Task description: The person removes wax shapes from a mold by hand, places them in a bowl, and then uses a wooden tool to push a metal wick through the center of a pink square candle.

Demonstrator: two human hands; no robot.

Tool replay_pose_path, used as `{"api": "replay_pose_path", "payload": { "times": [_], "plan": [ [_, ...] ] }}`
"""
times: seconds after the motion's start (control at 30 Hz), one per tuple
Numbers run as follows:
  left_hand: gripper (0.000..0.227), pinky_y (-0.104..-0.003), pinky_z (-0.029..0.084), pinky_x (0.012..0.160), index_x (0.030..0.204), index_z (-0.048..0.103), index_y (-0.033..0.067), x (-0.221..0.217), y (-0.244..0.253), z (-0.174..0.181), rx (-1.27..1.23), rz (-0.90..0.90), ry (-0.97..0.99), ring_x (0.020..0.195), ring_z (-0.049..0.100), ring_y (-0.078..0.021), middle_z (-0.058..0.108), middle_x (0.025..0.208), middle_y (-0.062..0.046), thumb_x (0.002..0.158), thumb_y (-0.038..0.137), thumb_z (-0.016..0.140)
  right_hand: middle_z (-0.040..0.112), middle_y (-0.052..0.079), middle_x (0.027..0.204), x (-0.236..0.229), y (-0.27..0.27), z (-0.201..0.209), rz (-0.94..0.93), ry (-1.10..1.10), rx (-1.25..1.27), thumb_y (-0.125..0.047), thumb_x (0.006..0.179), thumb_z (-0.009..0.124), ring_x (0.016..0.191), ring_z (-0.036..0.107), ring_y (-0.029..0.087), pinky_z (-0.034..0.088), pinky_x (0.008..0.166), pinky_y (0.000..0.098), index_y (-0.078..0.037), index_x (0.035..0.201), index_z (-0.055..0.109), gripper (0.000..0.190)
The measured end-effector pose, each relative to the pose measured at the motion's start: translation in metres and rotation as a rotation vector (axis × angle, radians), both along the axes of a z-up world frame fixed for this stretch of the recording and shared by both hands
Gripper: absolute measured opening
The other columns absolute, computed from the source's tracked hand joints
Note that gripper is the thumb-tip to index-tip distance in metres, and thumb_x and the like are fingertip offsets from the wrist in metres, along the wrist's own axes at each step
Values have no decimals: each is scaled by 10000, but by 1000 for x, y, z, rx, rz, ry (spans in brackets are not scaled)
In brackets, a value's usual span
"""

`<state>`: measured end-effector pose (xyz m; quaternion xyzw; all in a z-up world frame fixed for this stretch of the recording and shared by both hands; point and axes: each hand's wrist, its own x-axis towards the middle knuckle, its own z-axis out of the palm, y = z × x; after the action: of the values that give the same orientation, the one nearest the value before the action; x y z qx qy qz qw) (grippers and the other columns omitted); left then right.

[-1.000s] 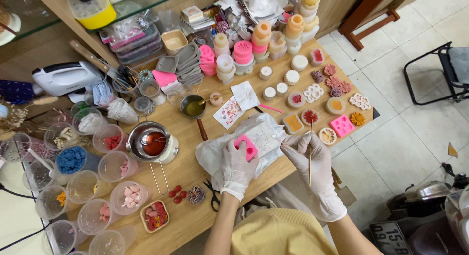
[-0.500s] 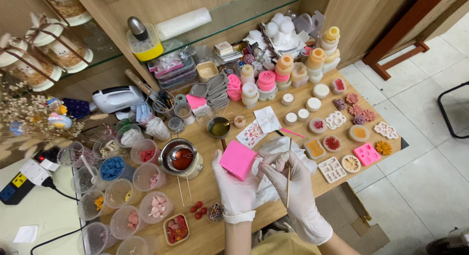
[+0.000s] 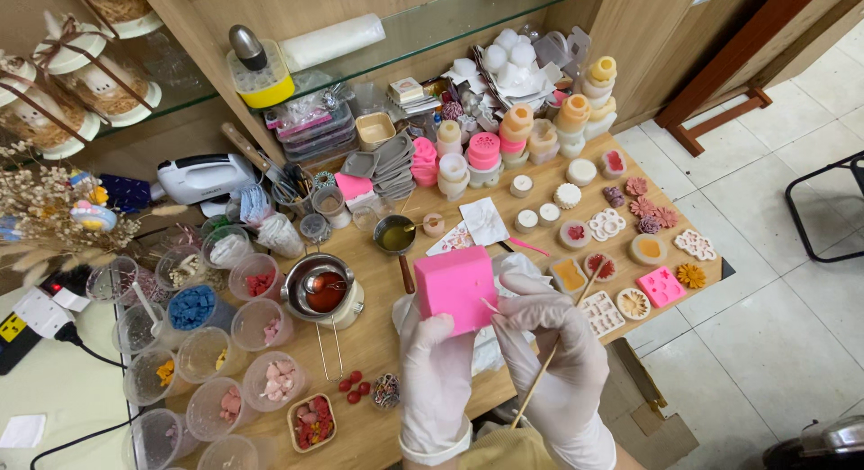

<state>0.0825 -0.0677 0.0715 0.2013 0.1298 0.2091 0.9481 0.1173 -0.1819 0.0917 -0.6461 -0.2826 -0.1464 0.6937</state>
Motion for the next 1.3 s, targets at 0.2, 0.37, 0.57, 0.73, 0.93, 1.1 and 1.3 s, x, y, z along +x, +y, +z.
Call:
{"api": "replay_pose_path", "payload": {
  "times": [0.2, 0.37, 0.57, 0.73, 0.93, 1.1, 1.3],
  "plan": [
    [582, -433, 479, 1091, 1362, 504, 32, -21, -10, 17, 156, -70, -13, 1229, 592, -227, 600, 1284, -86, 844, 173, 729, 726, 133, 1042, -13, 0, 17, -136, -80, -66, 132, 774, 810, 1085, 709, 239, 564, 965, 356, 22, 1031, 699, 301],
    [532, -439, 505, 1041, 1327, 549, -15, -23, -21, 7, 5, 39, 42, 1177, 634, -258, 645, 1283, -148, 955, 351, 655, 744, 126, 978, -22, 1, 23, -214, -186, -179, 92, 754, 840, 1038, 749, 271, 590, 947, 376, 2, 988, 705, 285],
    [528, -440, 539, 983, 1290, 592, -58, -20, -33, 12, 69, 207, 185, 1112, 670, -260, 681, 1229, -169, 972, 363, 618, 742, 95, 916, -30, 6, 26, -219, -226, -256, 51, 762, 850, 1028, 740, 280, 575, 1011, 437, -47, 965, 715, 262],
    [508, -455, 544, 963, 1314, 562, -27, -19, -46, 28, 11, 289, 58, 1091, 651, -253, 658, 1225, -143, 979, 350, 622, 727, 94, 909, -33, 13, 32, -265, -194, -253, 48, 788, 845, 1052, 737, 289, 585, 1011, 444, -55, 961, 697, 250],
    [520, -419, 538, 941, 1327, 562, -46, -22, -43, 28, 9, 254, 63, 1081, 652, -245, 659, 1223, -156, 995, 350, 615, 726, 67, 903, -30, 16, 38, -251, -294, -270, 37, 805, 860, 931, 734, 230, 602, 1037, 455, -52, 1000, 706, 264],
    [518, -355, 501, 1001, 1367, 552, -23, -26, -39, 26, 172, 132, 34, 1137, 613, -191, 627, 1261, -118, 917, 189, 694, 718, 89, 940, -30, 11, 47, -258, -260, -402, 40, 779, 801, 1068, 713, 298, 570, 1038, 449, -59, 1100, 724, 344],
    [515, -345, 512, 976, 1346, 564, -24, -26, -31, 28, 146, 74, 74, 1096, 628, -175, 642, 1230, -109, 892, 167, 712, 704, 66, 908, -36, 9, 58, -261, -280, -506, 23, 746, 827, 1039, 702, 291, 549, 1045, 449, -81, 1107, 743, 385]
  ]
}}
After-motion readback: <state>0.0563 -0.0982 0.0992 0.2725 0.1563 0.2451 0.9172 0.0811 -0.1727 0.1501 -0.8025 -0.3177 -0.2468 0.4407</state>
